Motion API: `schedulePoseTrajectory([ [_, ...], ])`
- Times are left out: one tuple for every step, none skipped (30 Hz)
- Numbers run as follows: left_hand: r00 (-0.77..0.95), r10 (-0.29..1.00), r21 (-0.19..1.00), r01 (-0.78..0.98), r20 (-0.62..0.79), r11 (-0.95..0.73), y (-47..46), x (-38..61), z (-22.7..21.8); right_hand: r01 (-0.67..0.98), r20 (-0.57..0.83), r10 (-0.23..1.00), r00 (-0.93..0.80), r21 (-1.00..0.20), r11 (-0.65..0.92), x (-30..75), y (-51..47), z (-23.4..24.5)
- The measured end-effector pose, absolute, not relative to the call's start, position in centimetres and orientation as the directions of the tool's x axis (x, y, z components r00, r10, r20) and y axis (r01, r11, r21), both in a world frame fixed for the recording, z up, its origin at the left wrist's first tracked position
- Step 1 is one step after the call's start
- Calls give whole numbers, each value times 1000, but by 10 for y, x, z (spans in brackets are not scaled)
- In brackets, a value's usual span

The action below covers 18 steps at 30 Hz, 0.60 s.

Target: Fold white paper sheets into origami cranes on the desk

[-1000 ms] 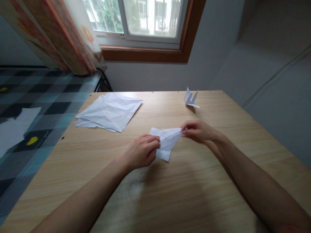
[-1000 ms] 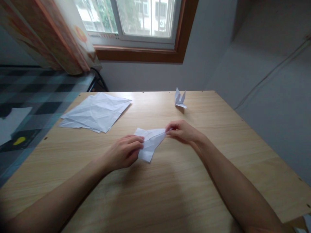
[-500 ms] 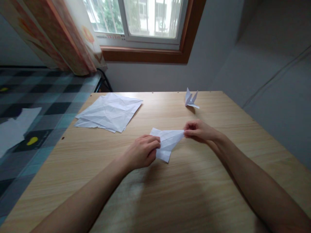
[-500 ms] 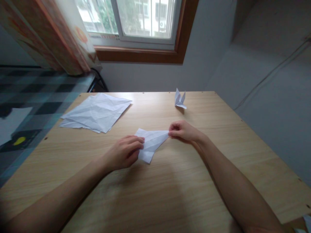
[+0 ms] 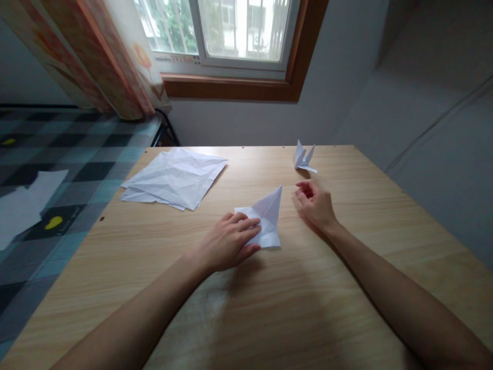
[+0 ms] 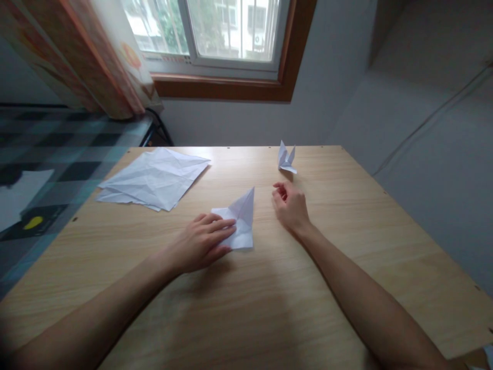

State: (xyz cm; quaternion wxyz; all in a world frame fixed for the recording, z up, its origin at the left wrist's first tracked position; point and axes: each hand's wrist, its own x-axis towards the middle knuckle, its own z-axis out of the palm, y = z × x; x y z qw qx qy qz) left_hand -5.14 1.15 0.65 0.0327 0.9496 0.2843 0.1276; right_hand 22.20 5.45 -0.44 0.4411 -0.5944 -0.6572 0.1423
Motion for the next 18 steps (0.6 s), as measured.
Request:
schedulePoseTrajectory([
  [800, 560, 118, 548, 215, -828, 10, -51, 7, 700, 488, 872, 38, -635, 325, 215, 48, -3],
  [793, 573, 105, 564, 207, -819, 9, -50, 7, 723, 550, 833, -64, -549, 418, 208, 41, -1],
  [787, 585, 96, 578, 199, -810, 8, -49, 7, 723, 585, 794, -167, -475, 502, 201, 33, 1],
  [781, 594, 92, 588, 195, -804, 7, -48, 6, 730, 615, 759, -212, -417, 542, 194, 25, 3],
  [777, 598, 94, 592, 194, -800, 6, -47, 6, 739, 629, 738, -244, -372, 561, 188, 19, 4],
  [774, 601, 102, 594, 200, -798, 5, -46, 5, 734, 630, 714, -305, -323, 598, 183, 14, 5],
  [771, 602, 114, 592, 209, -798, 5, -45, 3, 705, 606, 688, -399, -277, 653, 180, 10, 4],
  [769, 600, 131, 586, 222, -800, 5, -45, 2, 662, 559, 658, -505, -238, 711, 177, 9, 3],
  [768, 597, 151, 578, 234, -802, 5, -44, 0, 616, 496, 626, -601, -212, 759, 176, 10, 0],
  [767, 594, 171, 569, 241, -804, 5, -44, -1, 583, 425, 605, -673, -199, 788, 176, 12, -3],
  [767, 594, 190, 562, 243, -805, 6, -45, -2, 577, 362, 605, -709, -196, 793, 176, 15, -6],
  [767, 594, 209, 556, 242, -804, 6, -45, -2, 599, 305, 629, -715, -198, 776, 176, 18, -10],
  [769, 593, 226, 550, 239, -804, 7, -46, -2, 624, 257, 656, -710, -201, 755, 177, 21, -12],
  [768, 595, 241, 547, 236, -802, 7, -47, -2, 647, 219, 678, -702, -202, 735, 178, 23, -14],
  [769, 597, 255, 544, 231, -799, 8, -48, -1, 664, 188, 694, -695, -202, 720, 179, 25, -16],
  [770, 596, 266, 539, 227, -799, 9, -50, 1, 674, 166, 702, -692, -199, 711, 180, 26, -16],
  [774, 593, 275, 534, 221, -799, 9, -51, 2, 681, 148, 707, -691, -194, 706, 181, 27, -16],
  [779, 590, 280, 530, 213, -800, 10, -52, 3, 688, 133, 713, -689, -189, 700, 181, 27, -15],
])
